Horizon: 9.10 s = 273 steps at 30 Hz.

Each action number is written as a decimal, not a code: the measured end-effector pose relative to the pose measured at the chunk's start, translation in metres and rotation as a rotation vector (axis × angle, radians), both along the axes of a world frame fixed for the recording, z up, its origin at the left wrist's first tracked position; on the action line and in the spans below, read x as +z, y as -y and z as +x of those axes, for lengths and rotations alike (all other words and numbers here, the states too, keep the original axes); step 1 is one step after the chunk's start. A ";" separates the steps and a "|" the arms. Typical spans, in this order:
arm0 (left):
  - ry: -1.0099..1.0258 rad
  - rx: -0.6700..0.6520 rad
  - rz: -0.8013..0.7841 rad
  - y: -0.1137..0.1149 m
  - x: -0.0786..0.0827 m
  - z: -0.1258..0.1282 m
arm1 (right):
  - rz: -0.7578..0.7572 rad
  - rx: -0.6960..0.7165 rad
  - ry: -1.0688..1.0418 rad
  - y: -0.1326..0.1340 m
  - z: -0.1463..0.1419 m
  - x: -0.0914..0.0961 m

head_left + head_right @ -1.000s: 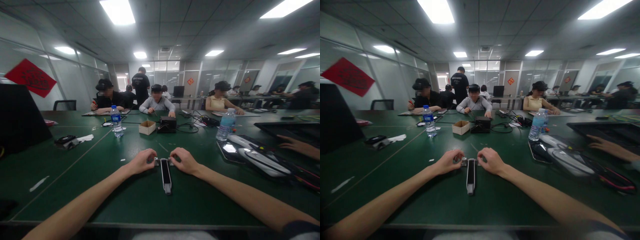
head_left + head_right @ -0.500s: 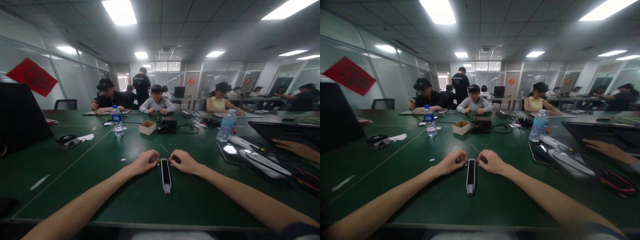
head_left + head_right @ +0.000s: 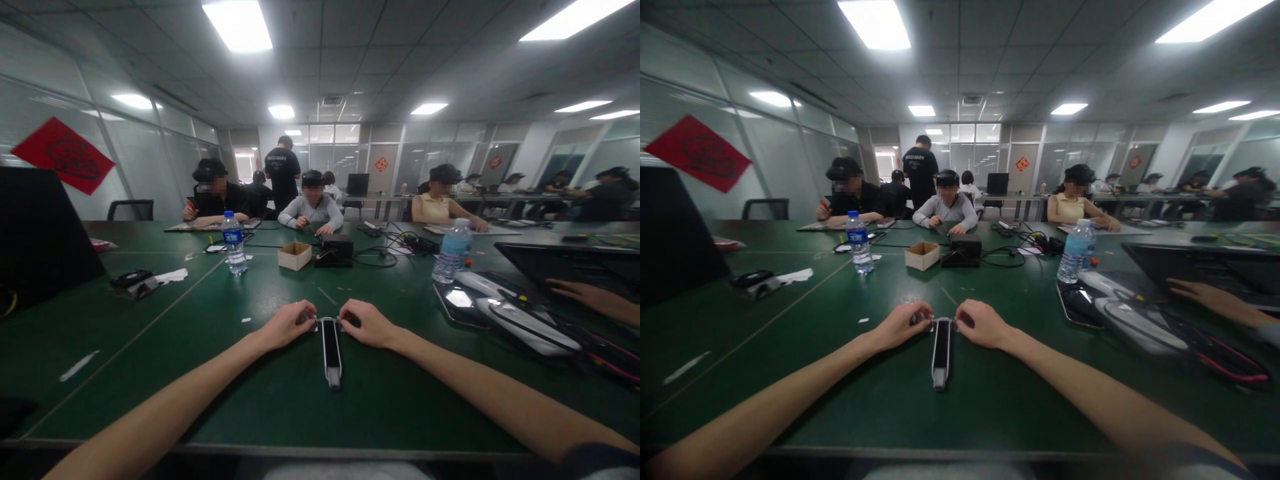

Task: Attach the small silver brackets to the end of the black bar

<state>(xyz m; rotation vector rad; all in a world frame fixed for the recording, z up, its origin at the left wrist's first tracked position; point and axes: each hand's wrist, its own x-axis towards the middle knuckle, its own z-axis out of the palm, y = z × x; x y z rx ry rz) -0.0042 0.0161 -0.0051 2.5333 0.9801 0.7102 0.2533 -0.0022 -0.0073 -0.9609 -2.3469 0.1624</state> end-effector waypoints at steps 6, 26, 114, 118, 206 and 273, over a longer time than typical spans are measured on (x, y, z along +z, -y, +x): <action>-0.008 0.020 0.005 0.001 0.001 0.002 | -0.021 -0.008 0.015 0.001 0.000 0.003; -0.013 0.048 0.012 0.006 0.003 0.006 | -0.006 0.004 -0.001 0.002 0.000 0.003; -0.038 0.007 0.131 0.008 0.000 0.006 | 0.022 -0.007 0.002 -0.001 0.001 0.000; -0.044 -0.005 0.139 0.008 0.000 0.006 | 0.114 0.095 -0.011 0.012 -0.004 0.005; -0.160 -0.059 0.109 0.005 -0.001 0.004 | -0.305 -1.010 0.417 -0.165 0.146 -0.027; -0.165 -0.072 0.112 0.008 0.001 0.003 | -0.299 -0.978 0.427 -0.163 0.143 -0.028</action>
